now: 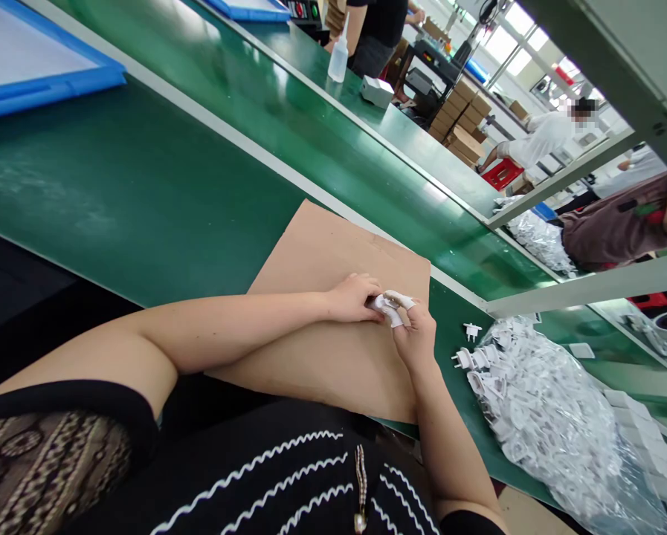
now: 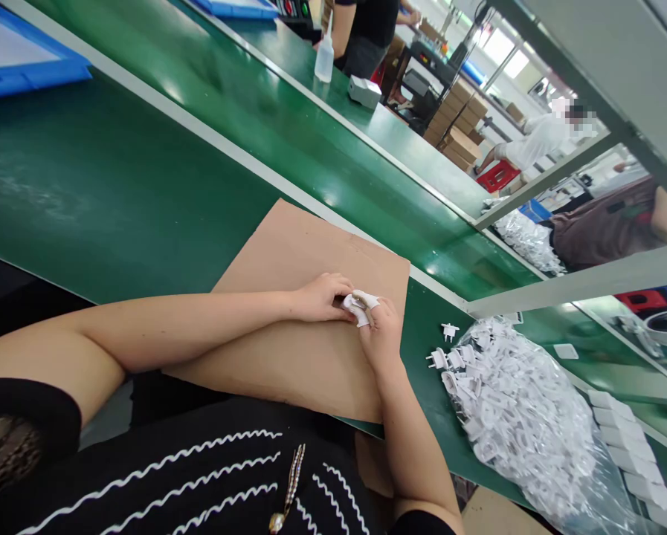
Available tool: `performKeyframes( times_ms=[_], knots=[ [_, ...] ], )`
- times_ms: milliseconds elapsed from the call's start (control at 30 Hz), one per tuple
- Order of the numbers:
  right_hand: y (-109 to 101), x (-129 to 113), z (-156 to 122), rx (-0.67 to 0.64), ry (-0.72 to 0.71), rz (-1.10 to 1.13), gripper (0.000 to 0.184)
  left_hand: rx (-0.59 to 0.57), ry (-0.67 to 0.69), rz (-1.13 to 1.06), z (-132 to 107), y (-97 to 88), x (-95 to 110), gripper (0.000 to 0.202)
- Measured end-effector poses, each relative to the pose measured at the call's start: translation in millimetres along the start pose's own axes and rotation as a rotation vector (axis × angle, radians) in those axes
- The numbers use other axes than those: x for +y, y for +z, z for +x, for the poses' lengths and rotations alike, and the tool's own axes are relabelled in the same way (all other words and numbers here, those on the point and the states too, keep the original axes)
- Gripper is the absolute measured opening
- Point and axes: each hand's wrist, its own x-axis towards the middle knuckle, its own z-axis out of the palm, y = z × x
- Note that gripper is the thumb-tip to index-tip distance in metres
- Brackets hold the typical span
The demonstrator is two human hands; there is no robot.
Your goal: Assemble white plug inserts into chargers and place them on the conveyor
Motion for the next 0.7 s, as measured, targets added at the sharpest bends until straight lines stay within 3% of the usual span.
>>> performKeyframes(
  times_ms=[267,467,700],
  knots=[
    [-6,-12,9,-0.048,-0.008,-0.116,0.029,0.025,0.024,-0.067,-1,-1.2,-2,0.018],
    [-11,-8,18,-0.122,0.018,-0.1,0.028,0.039,0.023,-0.027,-1,-0.7,0,0.024],
    [-5,-4,15,-0.052,-0.023,-0.092,0.029,0.031,0.014,-0.031,-1,-3.6,2,0.026]
  ],
)
